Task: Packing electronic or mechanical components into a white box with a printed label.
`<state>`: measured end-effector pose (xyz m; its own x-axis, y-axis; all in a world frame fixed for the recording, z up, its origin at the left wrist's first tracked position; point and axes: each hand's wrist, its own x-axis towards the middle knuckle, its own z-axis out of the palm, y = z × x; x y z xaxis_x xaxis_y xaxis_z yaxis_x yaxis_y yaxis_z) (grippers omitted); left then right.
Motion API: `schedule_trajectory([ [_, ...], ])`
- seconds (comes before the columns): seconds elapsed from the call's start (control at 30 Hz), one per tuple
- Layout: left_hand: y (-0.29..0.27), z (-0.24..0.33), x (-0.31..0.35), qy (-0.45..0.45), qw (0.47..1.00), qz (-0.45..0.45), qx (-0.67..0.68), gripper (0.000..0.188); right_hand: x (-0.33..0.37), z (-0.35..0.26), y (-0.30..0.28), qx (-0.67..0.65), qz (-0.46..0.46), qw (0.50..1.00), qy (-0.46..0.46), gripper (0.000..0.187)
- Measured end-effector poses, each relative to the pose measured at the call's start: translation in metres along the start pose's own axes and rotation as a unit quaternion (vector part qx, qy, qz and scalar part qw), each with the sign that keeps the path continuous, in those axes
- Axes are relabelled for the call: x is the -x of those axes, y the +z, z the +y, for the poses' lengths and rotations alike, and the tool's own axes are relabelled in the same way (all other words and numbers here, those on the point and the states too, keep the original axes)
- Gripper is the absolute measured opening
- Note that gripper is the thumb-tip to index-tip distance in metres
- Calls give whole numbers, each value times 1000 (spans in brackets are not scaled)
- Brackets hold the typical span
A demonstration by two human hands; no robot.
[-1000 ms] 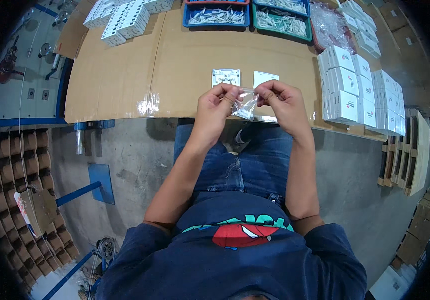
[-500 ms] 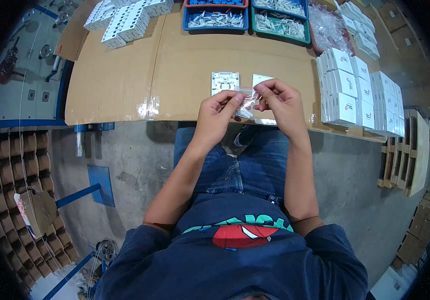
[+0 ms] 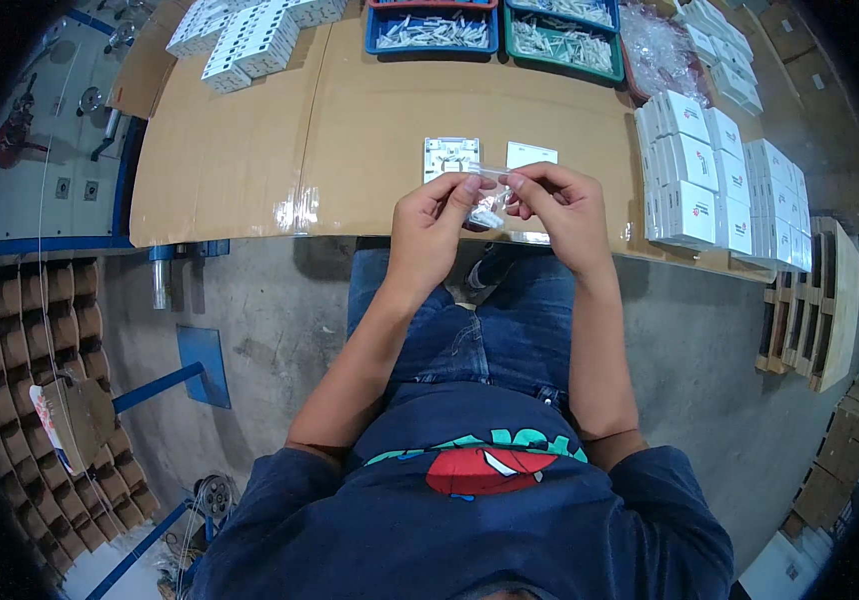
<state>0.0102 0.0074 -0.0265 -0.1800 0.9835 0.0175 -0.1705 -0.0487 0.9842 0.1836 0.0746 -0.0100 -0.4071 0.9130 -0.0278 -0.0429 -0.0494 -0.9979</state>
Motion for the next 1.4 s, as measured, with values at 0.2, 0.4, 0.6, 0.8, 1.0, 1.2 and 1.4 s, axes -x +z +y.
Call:
schedule_trajectory([
  [0.2,3,8,1,-54,996,-40,57,23,0,0,-6,-8,10,1000,-6,15],
  [0.4,-2,1,2,-55,997,-19,48,20,2,-9,-1,-21,11,999,29,17],
  [0.6,-3,1,3,-46,998,-38,11,20,2,0,-1,33,-18,998,40,18],
  [0.8,-7,0,-2,-99,992,-26,75,21,-1,0,-2,39,13,999,9,19],
  [1.0,-9,-18,0,-119,990,-28,68,22,-1,1,-1,-16,15,999,42,19],
  [1.2,-13,-20,-1,-87,994,-11,62,23,-3,3,-7,-19,12,999,34,19],
  [1.4,-11,-15,-3,-259,943,-55,199,75,-4,3,-8,-44,-27,998,21,14],
])
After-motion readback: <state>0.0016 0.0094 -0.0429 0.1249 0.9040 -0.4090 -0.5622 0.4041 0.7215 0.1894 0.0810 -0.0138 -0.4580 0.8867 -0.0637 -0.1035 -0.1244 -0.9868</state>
